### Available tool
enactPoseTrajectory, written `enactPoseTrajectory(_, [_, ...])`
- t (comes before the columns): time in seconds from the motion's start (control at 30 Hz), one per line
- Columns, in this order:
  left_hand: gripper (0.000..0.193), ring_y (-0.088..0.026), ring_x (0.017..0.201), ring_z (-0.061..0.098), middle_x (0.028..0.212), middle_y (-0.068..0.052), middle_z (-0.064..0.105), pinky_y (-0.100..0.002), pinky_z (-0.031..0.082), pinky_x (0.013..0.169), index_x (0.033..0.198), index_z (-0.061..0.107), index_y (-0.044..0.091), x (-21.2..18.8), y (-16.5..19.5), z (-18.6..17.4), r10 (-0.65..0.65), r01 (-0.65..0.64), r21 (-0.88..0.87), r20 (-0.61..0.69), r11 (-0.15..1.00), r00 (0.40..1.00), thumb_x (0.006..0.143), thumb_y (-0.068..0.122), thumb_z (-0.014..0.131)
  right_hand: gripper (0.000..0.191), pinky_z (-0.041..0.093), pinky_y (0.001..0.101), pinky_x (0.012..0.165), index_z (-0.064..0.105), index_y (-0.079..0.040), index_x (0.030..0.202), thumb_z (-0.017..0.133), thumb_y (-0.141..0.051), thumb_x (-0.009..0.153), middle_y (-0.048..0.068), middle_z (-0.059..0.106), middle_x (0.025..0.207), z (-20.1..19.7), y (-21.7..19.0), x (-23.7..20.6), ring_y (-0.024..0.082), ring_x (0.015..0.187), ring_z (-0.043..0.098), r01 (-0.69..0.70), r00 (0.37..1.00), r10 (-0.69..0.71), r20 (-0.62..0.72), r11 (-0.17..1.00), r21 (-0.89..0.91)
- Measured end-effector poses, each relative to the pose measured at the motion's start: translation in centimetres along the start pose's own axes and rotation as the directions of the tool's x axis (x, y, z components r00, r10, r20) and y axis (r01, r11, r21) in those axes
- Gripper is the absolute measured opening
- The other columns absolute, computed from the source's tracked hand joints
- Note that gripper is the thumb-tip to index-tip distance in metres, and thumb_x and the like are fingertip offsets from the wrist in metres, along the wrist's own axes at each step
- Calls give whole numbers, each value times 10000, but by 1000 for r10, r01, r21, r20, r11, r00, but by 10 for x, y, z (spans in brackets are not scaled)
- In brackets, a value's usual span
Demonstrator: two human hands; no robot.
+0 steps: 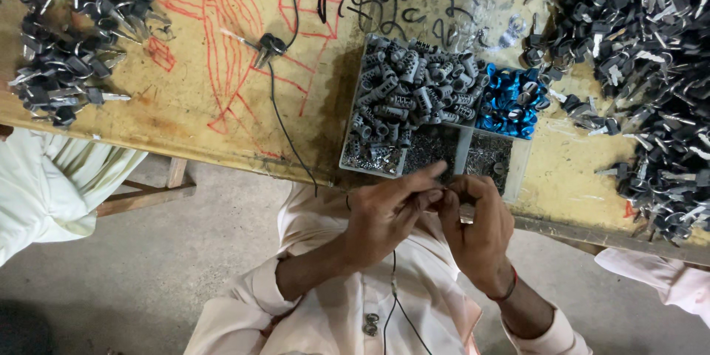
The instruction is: The person sits at a workbench assembling small plastic parts. They pick gray plastic housings and blue caps from a compartment tray, press the parts together by hand to fit them, and set the assembled units on the table beside the tray, repeating the cycle.
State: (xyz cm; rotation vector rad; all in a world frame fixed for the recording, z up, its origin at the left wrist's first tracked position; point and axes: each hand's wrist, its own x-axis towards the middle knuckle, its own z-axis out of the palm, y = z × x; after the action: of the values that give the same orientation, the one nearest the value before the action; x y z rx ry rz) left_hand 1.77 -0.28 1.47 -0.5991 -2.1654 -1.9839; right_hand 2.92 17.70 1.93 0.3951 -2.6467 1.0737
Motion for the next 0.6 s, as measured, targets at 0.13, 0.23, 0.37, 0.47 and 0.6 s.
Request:
enactPoseTrajectory(0.13, [155, -144, 862, 764, 967, -85, 770, -281, 642, 741, 1165, 729, 0, -2, -2, 9, -286, 267, -262, -40, 927, 957, 1011, 12, 715, 242, 543, 347, 688, 550, -12, 1103, 723, -6, 934, 145, 676, 1017, -4, 4, -5, 269, 798, 701, 66, 997, -68, -31, 997, -39])
enactPoseTrajectory(0.23, [155, -103, 738, 690, 892, -72, 752, -263, 579, 642, 1129, 720, -37, 1, -15, 1, -473, 550, -538, 288, 639, 832, 1009, 59, 702, 212, 563, 313, 700, 544, -17, 1104, 699, -3, 961, 142, 673, 1056, -12, 8, -4, 235, 827, 722, 57, 997, -62, 55, 994, 91])
enactPoseTrajectory(0.37, [198, -76, 672, 613, 827, -34, 664, -237, 520, 593, 1080, 706, -66, 0, -31, -15, -381, 715, -588, 605, 378, 699, 1014, 120, 709, 307, 548, 247, 595, 519, -112, 1194, 687, -55, 944, 58, 661, 1005, -21, 8, 10, 119, 768, 663, -599, 800, 267, 537, 310, 738])
enactPoseTrajectory(0.47, [193, -40, 848, 621, 945, -16, 703, -226, 548, 747, 1079, 711, -32, -1, -32, -12, -346, 505, -544, 373, 670, 861, 996, 143, 716, 195, 538, 279, 571, 616, -103, 1122, 662, -109, 932, 40, 675, 930, -32, 11, 26, 128, 715, 670, -649, 727, 308, 613, 601, 467])
enactPoseTrajectory(0.6, [137, -37, 698, 585, 833, -9, 694, -222, 495, 610, 989, 749, 11, 6, -32, -7, -356, 377, -171, 140, 910, 924, 931, 135, 743, 126, 539, 408, 615, 657, -106, 988, 686, -193, 901, 71, 664, 923, -52, 29, 42, 262, 782, 697, 16, 868, 206, 453, 899, -438])
